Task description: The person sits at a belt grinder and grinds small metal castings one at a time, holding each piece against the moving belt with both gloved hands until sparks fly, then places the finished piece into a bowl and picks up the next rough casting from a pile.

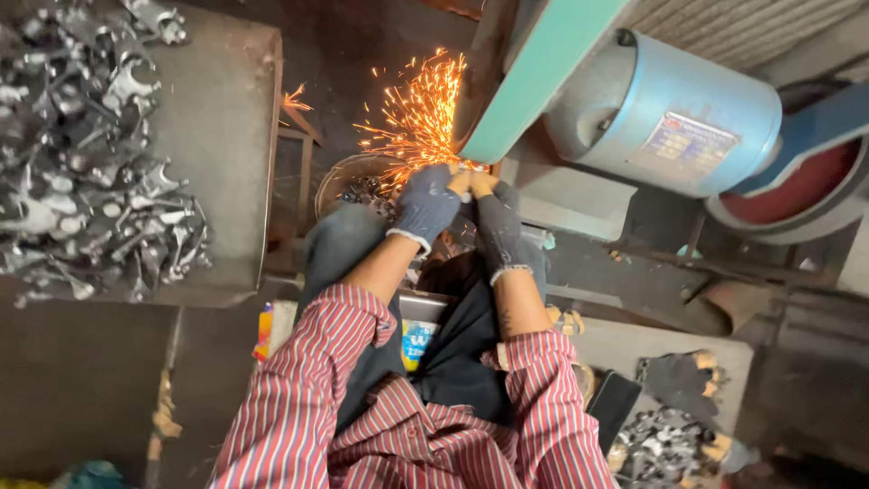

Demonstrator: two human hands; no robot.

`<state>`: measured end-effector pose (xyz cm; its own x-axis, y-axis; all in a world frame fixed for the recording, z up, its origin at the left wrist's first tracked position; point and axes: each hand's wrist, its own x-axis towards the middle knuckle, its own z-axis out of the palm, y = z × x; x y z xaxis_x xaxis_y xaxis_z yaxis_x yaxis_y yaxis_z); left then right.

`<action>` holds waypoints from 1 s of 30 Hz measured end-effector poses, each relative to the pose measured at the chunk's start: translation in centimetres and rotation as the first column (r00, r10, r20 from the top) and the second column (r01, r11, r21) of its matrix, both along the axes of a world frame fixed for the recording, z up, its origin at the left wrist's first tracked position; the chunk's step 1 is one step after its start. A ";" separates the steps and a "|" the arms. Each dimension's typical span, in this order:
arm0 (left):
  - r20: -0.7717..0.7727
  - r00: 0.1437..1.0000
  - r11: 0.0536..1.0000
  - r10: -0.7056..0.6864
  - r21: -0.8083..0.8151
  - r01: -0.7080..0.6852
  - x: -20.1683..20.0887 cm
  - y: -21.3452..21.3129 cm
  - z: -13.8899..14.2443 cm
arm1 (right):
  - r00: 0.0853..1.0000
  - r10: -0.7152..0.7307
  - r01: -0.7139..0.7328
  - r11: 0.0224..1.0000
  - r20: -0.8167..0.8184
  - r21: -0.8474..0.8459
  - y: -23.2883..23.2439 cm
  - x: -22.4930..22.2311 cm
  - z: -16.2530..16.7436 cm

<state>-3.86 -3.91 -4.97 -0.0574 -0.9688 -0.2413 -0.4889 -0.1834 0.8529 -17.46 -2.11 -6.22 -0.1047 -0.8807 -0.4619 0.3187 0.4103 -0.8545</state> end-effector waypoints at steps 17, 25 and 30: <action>-0.374 0.913 0.978 -0.165 -0.181 0.103 1.8 -0.4 1.3 | 0.924 0.049 0.034 0.977 0.379 -0.209 0.6 0.7 2.8; 0.758 0.014 0.756 0.652 -0.651 0.061 31.8 -6.6 1.7 | 0.852 0.279 -0.391 0.901 -0.443 -0.186 6.3 2.7 7.0; 0.855 0.303 0.817 0.421 -0.502 0.282 37.8 -7.7 2.7 | 0.422 0.567 -0.810 0.586 -0.707 -0.012 7.1 6.7 8.7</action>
<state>33.95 -11.63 -2.25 -0.0712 -0.9109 0.4064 -0.9762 -0.0201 -0.2161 -10.74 4.94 2.43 0.4808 -0.8430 -0.2414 -0.5463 -0.0726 -0.8344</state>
